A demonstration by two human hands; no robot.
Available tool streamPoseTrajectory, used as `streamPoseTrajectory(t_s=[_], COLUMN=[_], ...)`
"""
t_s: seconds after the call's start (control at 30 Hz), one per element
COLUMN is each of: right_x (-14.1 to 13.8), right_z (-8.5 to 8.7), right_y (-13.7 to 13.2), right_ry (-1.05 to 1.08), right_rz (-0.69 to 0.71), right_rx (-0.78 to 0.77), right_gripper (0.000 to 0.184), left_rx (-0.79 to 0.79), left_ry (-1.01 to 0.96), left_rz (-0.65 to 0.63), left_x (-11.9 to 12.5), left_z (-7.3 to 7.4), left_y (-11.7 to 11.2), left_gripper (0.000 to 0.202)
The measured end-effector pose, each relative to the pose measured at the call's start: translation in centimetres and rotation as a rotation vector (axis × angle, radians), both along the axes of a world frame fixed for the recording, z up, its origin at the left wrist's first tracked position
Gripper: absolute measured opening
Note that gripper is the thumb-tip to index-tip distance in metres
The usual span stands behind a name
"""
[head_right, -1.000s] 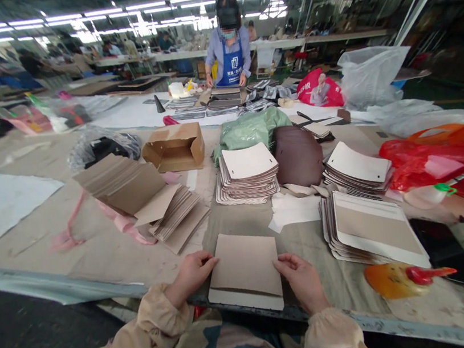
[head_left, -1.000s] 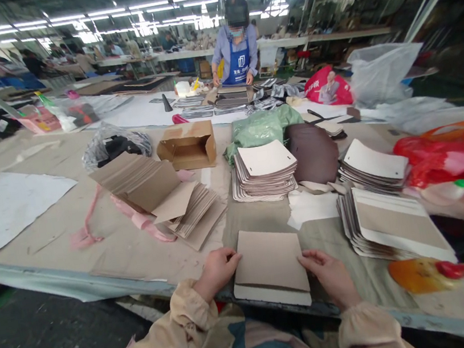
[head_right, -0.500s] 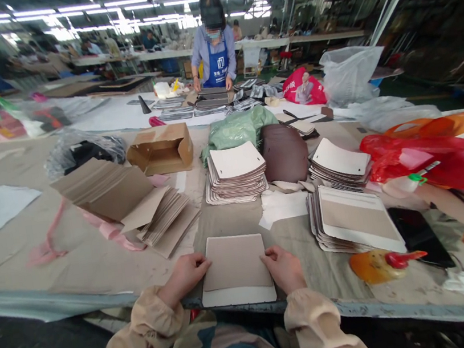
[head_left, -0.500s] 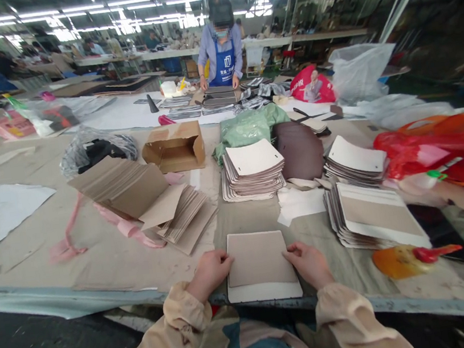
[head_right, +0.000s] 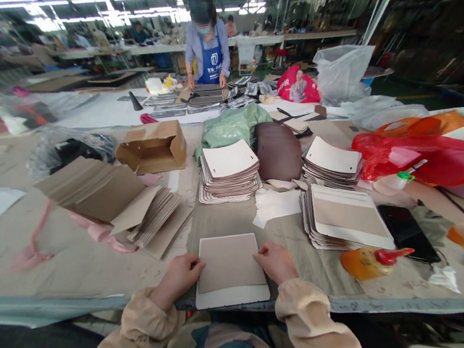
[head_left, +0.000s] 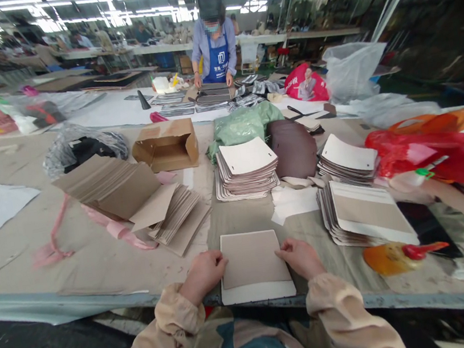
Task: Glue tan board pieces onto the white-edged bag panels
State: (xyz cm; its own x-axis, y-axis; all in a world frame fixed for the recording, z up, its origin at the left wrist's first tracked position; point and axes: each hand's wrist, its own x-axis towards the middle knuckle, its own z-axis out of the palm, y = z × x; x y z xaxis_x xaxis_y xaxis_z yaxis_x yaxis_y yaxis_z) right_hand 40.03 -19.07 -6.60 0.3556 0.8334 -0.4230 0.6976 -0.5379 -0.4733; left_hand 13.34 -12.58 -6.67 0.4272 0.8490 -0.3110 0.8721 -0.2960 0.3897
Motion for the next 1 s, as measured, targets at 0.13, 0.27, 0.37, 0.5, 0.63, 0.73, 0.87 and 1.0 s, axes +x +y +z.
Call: streamPoseTrajectory(t_s=[0.13,0.27,0.37,0.5,0.63,0.73,0.87,1.0], right_x=[0.1,0.3,0.3,0.2,0.0,-0.2,-0.4,-0.5], right_z=[0.1,0.3,0.5,0.8,1.2,1.5,1.8,1.9], right_y=[0.3,0.7,0.9,1.0,1.2,1.5,1.8,1.9], right_ry=[-0.038,-0.069,-0.085,-0.106,-0.129,-0.148,-0.177,-0.199], right_rz=[0.041,0.099,0.13,0.151,0.16,0.168,0.175,0.184], right_rx=[-0.029,-0.056,-0.068,-0.08,-0.088,-0.089,-0.097,-0.108], right_gripper=[0.014,0.015,0.016,0.016,0.017,0.014,0.011,0.009], left_rx=[0.009,-0.002,-0.007,-0.006,-0.004,-0.001,0.002,-0.002], left_ry=[0.06,0.116,0.143,0.161,0.172,0.178,0.18,0.184], left_rz=[0.002,0.005,-0.001,-0.018,-0.037,-0.051,-0.068,-0.074], left_x=[0.2,0.3,0.2,0.2,0.3,0.4,0.4,0.4], left_z=[0.2,0.3,0.3,0.2,0.2,0.4,0.7,0.9], left_y=[-0.3,-0.4,-0.4,-0.3,-0.2,-0.1,0.1,0.2], left_gripper=[0.028,0.03,0.031,0.032,0.033,0.032,0.033,0.033])
